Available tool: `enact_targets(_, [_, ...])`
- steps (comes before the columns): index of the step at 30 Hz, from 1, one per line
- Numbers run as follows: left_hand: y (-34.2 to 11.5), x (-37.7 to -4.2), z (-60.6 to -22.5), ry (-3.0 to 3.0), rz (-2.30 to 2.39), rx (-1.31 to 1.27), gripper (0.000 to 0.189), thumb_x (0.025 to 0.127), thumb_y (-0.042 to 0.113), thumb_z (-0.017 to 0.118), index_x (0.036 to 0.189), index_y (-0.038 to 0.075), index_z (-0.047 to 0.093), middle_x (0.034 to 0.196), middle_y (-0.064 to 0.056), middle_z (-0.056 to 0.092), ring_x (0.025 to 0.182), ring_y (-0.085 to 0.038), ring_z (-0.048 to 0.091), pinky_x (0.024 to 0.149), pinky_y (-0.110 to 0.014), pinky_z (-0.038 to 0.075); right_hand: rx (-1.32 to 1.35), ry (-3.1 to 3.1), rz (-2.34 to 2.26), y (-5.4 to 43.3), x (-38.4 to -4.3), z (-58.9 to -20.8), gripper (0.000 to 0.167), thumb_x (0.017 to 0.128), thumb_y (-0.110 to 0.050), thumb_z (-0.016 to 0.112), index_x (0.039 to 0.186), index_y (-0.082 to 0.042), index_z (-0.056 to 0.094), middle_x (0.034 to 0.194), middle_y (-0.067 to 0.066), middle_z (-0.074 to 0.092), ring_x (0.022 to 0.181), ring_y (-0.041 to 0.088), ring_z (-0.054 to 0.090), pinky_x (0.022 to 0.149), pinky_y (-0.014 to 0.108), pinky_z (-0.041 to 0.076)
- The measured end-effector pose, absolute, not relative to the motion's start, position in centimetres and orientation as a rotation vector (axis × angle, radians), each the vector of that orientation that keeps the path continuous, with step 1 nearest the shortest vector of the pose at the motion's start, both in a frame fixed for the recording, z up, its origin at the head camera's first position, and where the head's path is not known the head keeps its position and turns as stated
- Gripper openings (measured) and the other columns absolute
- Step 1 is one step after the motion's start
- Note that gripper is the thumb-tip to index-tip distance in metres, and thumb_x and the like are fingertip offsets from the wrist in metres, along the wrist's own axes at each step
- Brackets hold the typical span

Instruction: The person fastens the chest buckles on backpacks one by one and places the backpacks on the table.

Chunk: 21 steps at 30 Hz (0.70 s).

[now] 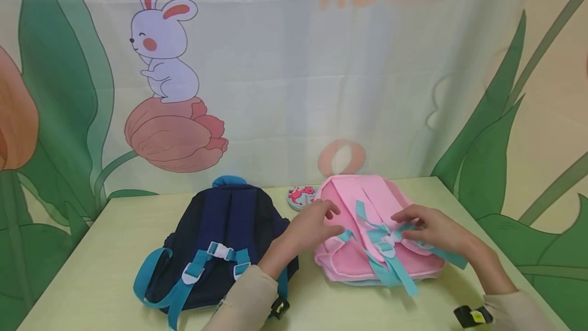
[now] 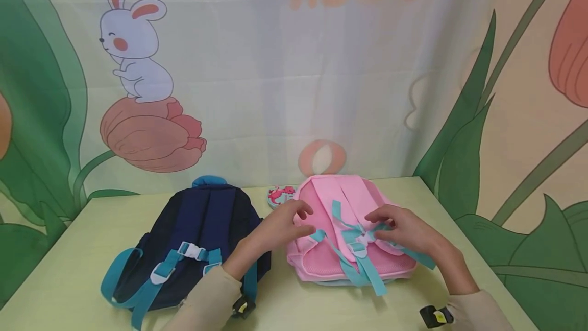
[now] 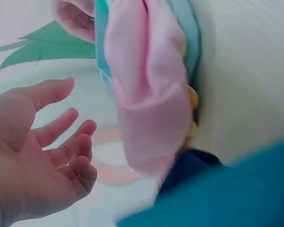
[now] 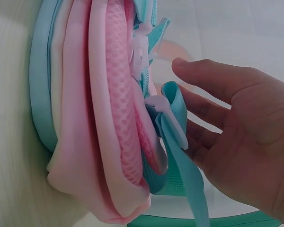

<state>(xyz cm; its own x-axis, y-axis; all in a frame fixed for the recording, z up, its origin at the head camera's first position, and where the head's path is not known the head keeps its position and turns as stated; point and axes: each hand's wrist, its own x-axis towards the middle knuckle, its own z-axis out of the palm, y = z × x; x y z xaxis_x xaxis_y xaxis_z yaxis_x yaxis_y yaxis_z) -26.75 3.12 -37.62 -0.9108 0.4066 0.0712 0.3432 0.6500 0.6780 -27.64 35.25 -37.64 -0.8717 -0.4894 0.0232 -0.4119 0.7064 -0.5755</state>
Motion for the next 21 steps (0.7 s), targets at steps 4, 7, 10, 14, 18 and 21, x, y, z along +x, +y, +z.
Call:
enact_targets(4, [4.3, -26.8, -36.7, 2.792, 1.092, 0.734, 0.038, 0.09, 0.032, 0.071, 0.122, 0.013, 0.064, 0.114, -0.005, 0.064, 0.099, -0.019, 0.061, 0.078, -0.024, 0.05, -0.739, 2.792, -0.878, 35.5, -27.6, -37.7, 0.039, 0.09, -0.022, 0.074, 0.125, -0.008, 0.064, 0.121, 0.006, 0.067, 0.105, 0.024, 0.059, 0.084, 0.026, 0.052])
enact_targets(7, [5.2, -27.0, -36.5, 2.799, 1.088, 0.772, 0.036, 0.091, 0.031, 0.07, 0.122, 0.013, 0.064, 0.114, -0.005, 0.064, 0.104, -0.022, 0.062, 0.08, -0.024, 0.049, -0.752, 2.805, -0.869, 35.6, -27.7, -37.8, 0.038, 0.089, -0.022, 0.074, 0.124, -0.008, 0.065, 0.119, 0.004, 0.068, 0.104, 0.023, 0.06, 0.085, 0.027, 0.052])
enact_targets(10, [5.8, -27.4, -36.9, 2.788, 1.093, 0.765, 0.037, 0.091, 0.033, 0.07, 0.123, 0.014, 0.064, 0.116, -0.005, 0.064, 0.104, -0.02, 0.061, 0.079, -0.024, 0.049, -0.766, 2.809, -0.871, 35.5, -27.7, -37.9, 0.037, 0.089, -0.021, 0.074, 0.123, -0.008, 0.065, 0.118, 0.004, 0.068, 0.103, 0.023, 0.061, 0.086, 0.028, 0.052])
enact_targets(14, [6.8, -27.9, -37.7, 2.775, 1.1, 0.773, 0.037, 0.092, 0.034, 0.07, 0.123, 0.015, 0.065, 0.117, -0.005, 0.063, 0.102, -0.017, 0.059, 0.08, -0.023, 0.048, -0.77, 2.813, -0.871, 35.4, -27.8, -37.9, 0.037, 0.089, -0.02, 0.074, 0.122, -0.008, 0.066, 0.117, 0.004, 0.068, 0.103, 0.024, 0.061, 0.086, 0.029, 0.052])
enact_targets(18, [8.1, -28.1, -38.3, 2.773, 1.1, 0.82, 0.037, 0.092, 0.032, 0.07, 0.124, 0.014, 0.065, 0.118, -0.003, 0.062, 0.109, -0.019, 0.06, 0.09, -0.024, 0.049, -0.765, 2.815, -0.877, 35.4, -27.8, -37.8, 0.036, 0.089, -0.02, 0.074, 0.122, -0.008, 0.066, 0.116, 0.004, 0.068, 0.102, 0.023, 0.06, 0.085, 0.029, 0.051])
enact_targets(21, [9.2, -28.2, -38.5, 2.817, 1.028, 0.853, 0.035, 0.092, 0.032, 0.068, 0.123, 0.015, 0.065, 0.119, 0.0, 0.061, 0.11, -0.016, 0.059, 0.094, -0.023, 0.048, -0.76, 2.804, -0.889, 35.5, -27.8, -38.0, 0.036, 0.088, -0.02, 0.075, 0.121, -0.009, 0.066, 0.116, 0.004, 0.068, 0.1, 0.022, 0.059, 0.082, 0.027, 0.051])
